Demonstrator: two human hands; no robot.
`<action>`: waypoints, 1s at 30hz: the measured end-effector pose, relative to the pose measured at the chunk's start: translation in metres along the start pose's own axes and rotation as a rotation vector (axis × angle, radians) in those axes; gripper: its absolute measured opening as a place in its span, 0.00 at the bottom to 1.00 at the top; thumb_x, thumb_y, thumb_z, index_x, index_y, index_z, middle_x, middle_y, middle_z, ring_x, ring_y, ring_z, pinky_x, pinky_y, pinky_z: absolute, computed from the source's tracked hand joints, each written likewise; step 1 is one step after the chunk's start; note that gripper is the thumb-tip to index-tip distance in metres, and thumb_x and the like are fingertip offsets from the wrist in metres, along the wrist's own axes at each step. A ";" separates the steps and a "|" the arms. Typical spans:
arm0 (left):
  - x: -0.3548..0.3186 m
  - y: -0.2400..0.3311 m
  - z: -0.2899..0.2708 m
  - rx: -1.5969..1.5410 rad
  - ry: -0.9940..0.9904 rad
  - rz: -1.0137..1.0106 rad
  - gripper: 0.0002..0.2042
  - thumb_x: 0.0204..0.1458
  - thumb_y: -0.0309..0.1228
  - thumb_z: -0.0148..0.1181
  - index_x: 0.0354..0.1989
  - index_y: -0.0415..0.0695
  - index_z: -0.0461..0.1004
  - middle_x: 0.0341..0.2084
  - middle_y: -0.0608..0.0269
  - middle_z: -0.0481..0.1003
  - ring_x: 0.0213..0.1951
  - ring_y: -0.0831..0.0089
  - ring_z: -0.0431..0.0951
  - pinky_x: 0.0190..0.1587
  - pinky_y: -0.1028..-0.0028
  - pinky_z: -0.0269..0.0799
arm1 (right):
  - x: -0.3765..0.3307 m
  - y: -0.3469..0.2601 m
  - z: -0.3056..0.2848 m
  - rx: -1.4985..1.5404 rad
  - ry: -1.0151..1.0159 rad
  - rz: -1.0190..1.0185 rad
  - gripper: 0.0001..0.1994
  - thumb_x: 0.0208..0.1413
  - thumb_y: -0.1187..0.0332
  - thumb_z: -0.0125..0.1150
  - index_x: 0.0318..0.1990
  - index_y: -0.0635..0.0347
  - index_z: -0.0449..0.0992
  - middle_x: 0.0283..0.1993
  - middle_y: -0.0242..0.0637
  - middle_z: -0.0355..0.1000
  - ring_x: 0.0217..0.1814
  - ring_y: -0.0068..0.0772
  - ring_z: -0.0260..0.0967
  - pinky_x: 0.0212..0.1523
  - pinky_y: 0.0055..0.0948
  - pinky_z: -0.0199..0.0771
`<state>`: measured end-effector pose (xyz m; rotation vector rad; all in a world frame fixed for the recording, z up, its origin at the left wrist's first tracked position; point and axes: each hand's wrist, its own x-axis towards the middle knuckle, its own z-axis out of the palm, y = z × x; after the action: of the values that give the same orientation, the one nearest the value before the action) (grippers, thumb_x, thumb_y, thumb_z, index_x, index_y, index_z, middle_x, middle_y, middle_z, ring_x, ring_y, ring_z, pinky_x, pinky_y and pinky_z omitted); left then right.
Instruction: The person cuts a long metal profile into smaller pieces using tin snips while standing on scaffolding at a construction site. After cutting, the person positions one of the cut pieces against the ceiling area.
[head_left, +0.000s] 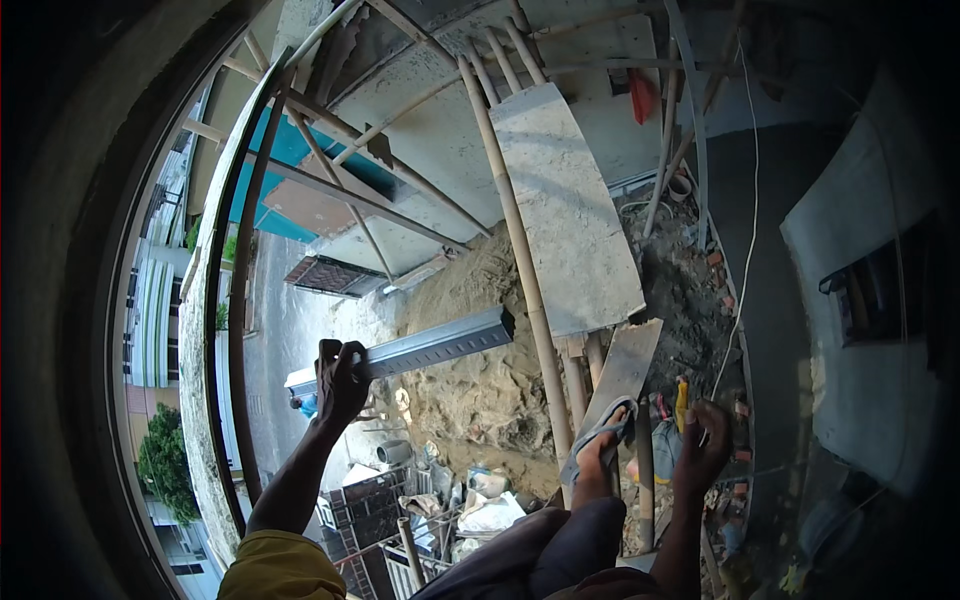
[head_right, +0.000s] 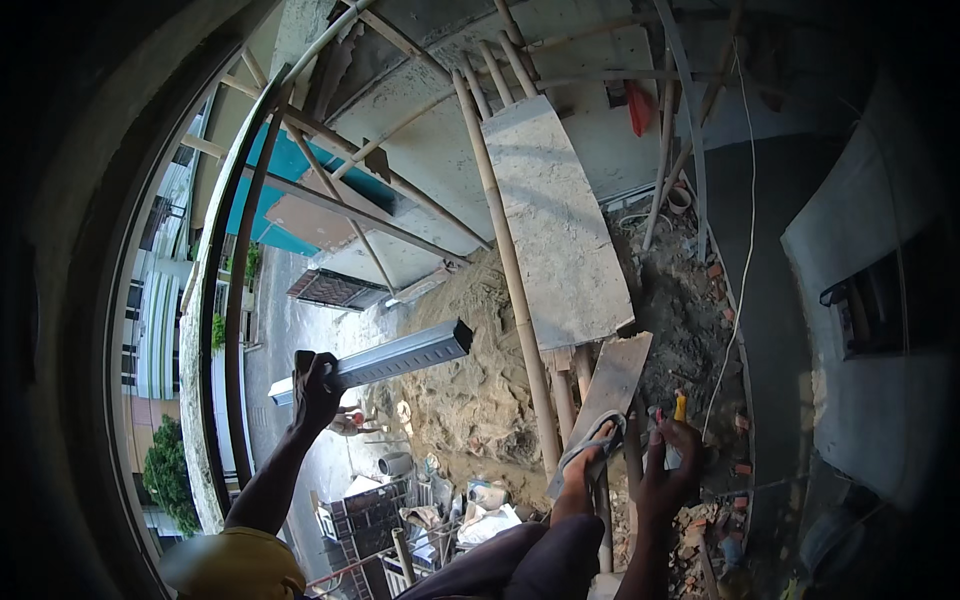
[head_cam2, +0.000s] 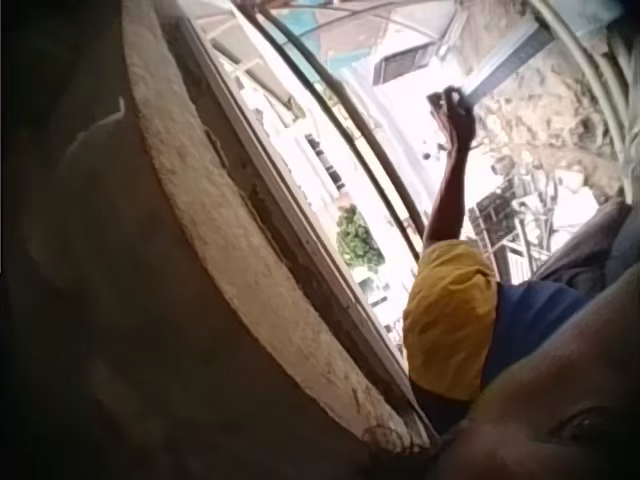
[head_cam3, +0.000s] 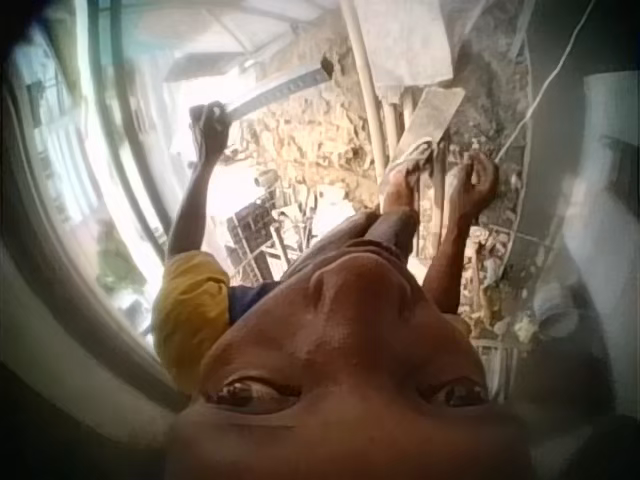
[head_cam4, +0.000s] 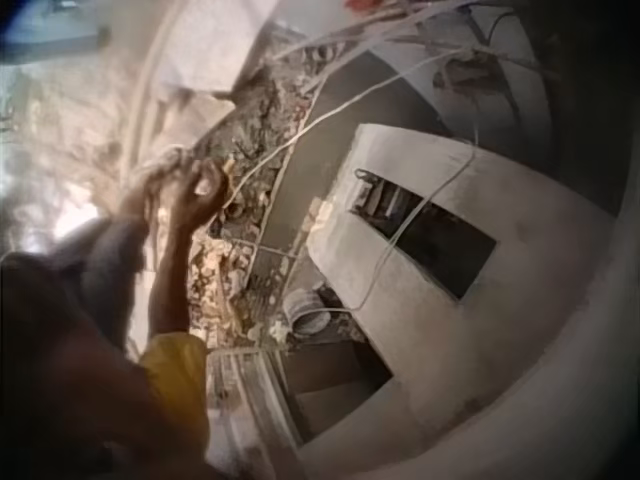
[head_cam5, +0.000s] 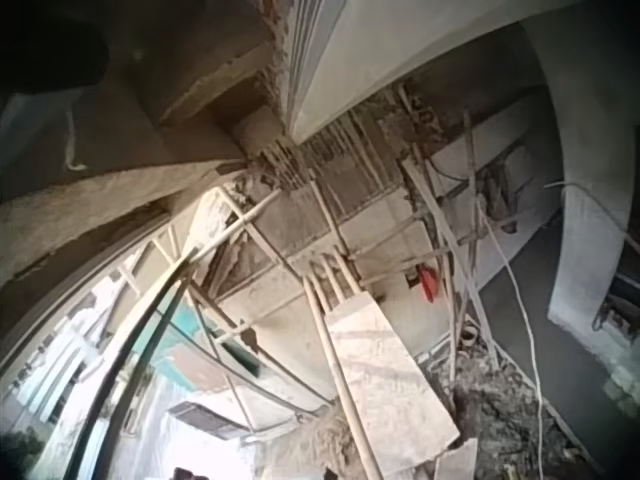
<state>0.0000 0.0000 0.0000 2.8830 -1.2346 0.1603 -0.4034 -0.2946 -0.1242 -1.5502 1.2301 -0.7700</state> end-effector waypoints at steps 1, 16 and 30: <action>0.011 -0.004 -0.007 -0.011 0.048 0.035 0.16 0.39 0.23 0.64 0.39 0.48 0.70 0.34 0.52 0.64 0.39 0.53 0.67 0.41 0.58 0.63 | 0.008 -0.001 -0.004 -0.036 0.044 -0.054 0.08 0.57 0.71 0.58 0.42 0.64 0.72 0.40 0.40 0.73 0.45 0.37 0.72 0.49 0.34 0.70; 0.250 0.043 -0.004 0.016 -0.068 0.204 0.20 0.41 0.32 0.70 0.46 0.50 0.73 0.36 0.60 0.70 0.42 0.58 0.69 0.47 0.59 0.62 | 0.147 -0.049 0.105 0.277 -0.349 0.238 0.29 0.53 0.53 0.64 0.57 0.61 0.65 0.49 0.45 0.70 0.48 0.37 0.71 0.49 0.36 0.69; 0.371 0.102 0.070 -0.288 -0.151 0.304 0.24 0.45 0.35 0.64 0.55 0.53 0.70 0.50 0.59 0.66 0.56 0.57 0.63 0.59 0.57 0.53 | 0.276 -0.129 0.251 0.860 -0.052 0.324 0.31 0.50 0.63 0.69 0.60 0.59 0.61 0.55 0.49 0.67 0.58 0.44 0.67 0.54 0.41 0.72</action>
<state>0.1875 -0.3412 -0.0382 2.4906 -1.5685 -0.2224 -0.0558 -0.4806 -0.1089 -0.6472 0.8896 -0.8730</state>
